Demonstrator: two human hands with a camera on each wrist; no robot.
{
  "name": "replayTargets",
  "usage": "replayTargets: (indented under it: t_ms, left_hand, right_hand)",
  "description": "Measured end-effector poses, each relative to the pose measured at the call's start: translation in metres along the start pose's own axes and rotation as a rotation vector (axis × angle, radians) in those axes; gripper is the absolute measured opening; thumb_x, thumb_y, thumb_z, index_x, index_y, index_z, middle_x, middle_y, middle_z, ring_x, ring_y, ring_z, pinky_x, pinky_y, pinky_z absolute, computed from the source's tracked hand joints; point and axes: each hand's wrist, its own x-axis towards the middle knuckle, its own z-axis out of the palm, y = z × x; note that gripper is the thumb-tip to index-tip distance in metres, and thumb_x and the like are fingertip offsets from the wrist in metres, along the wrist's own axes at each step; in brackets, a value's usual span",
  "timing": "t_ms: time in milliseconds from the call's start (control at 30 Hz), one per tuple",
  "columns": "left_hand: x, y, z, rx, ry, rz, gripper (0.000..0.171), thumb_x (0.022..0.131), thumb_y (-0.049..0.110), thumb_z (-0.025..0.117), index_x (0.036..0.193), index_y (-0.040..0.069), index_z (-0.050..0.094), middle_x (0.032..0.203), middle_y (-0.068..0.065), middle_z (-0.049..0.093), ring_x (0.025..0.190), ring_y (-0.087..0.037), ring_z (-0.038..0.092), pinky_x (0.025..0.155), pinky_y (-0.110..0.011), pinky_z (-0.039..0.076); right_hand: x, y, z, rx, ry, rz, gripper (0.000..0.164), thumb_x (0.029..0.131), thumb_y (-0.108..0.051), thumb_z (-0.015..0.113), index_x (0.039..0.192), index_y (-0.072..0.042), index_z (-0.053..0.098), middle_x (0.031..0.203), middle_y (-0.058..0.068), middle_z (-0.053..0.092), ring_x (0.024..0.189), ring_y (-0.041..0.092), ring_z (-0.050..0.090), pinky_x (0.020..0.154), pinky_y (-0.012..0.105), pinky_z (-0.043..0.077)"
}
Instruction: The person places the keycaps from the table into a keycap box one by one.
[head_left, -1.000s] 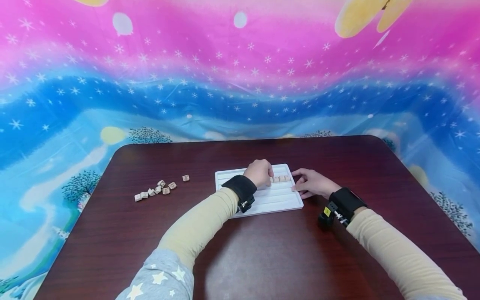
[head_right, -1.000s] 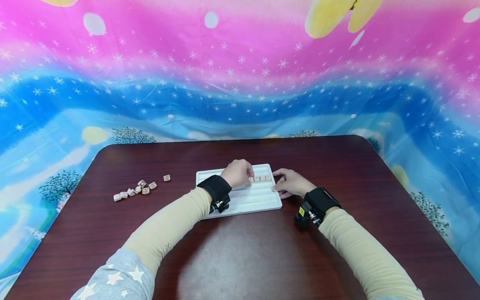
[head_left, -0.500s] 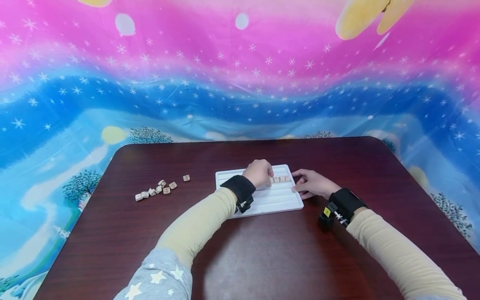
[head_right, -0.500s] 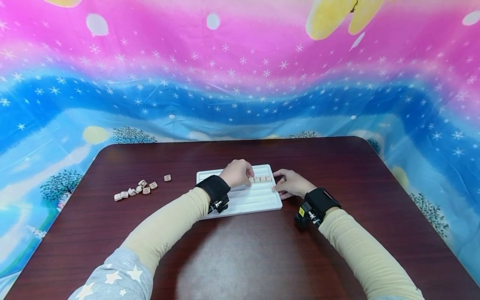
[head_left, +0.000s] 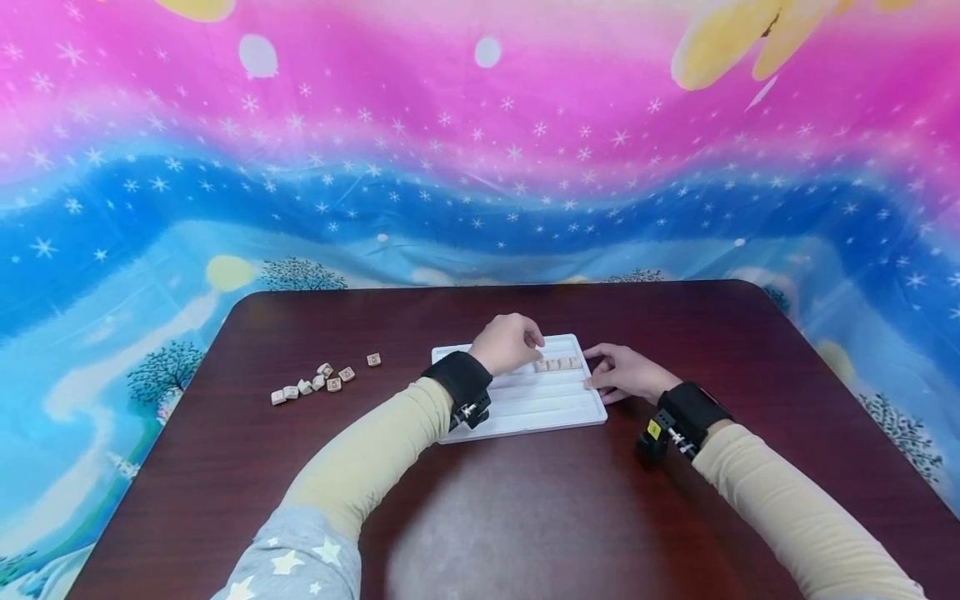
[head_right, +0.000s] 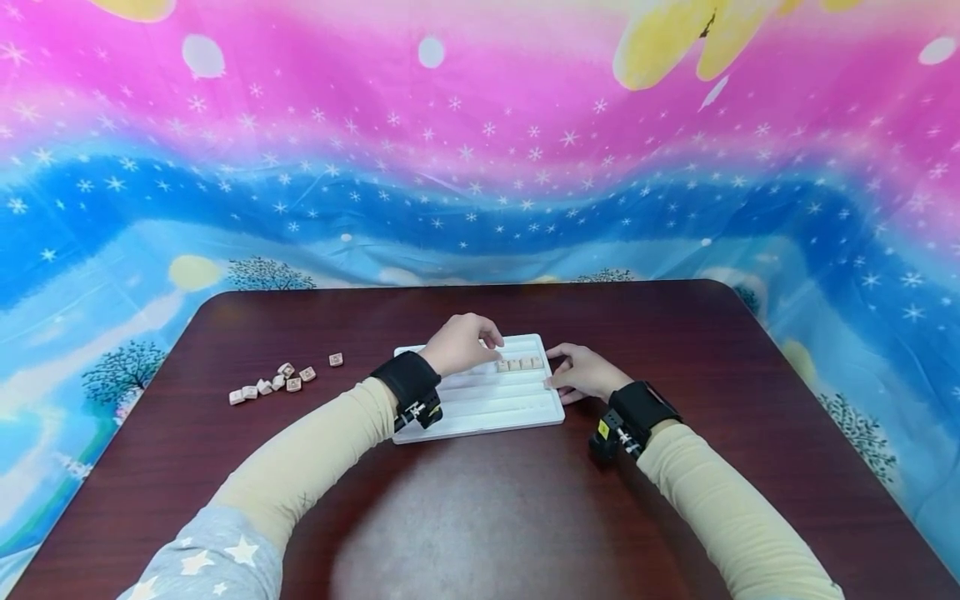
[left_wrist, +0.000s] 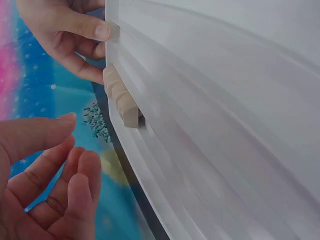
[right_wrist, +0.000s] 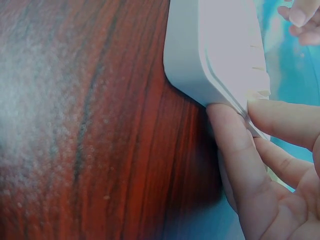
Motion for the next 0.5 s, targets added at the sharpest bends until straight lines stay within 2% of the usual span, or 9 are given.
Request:
replayTargets:
  t_ms: [133, 267, 500]
  left_hand:
    - [-0.005, -0.005, -0.006, -0.006, -0.005, 0.029, 0.015, 0.095, 0.011, 0.074, 0.108, 0.006, 0.077, 0.097, -0.003, 0.073, 0.094, -0.018, 0.066, 0.082, -0.031, 0.053]
    - [-0.011, -0.013, -0.011, 0.01, -0.001, 0.079, 0.013, 0.096, 0.014, 0.073, 0.107, 0.008, 0.078, 0.097, -0.001, 0.073, 0.09, -0.016, 0.065, 0.08, -0.03, 0.051]
    - [-0.028, -0.035, -0.024, 0.006, 0.021, 0.139, 0.013, 0.097, 0.017, 0.073, 0.105, 0.009, 0.078, 0.095, 0.002, 0.07, 0.083, -0.014, 0.061, 0.076, -0.029, 0.05]
  right_hand:
    - [-0.001, -0.001, 0.0, 0.002, 0.002, -0.002, 0.065, 0.099, -0.005, 0.068, 0.152, 0.009, 0.033, 0.097, 0.016, 0.058, 0.075, 0.02, 0.064, 0.071, 0.034, 0.06]
    - [-0.004, -0.001, 0.0, 0.004, -0.008, -0.021, 0.066, 0.098, -0.004, 0.068, 0.152, 0.01, 0.032, 0.098, 0.017, 0.058, 0.076, 0.021, 0.065, 0.07, 0.035, 0.06]
    - [-0.006, -0.002, -0.001, 0.01, -0.019, -0.035, 0.066, 0.099, -0.004, 0.067, 0.152, 0.01, 0.031, 0.099, 0.017, 0.058, 0.077, 0.021, 0.064, 0.07, 0.034, 0.059]
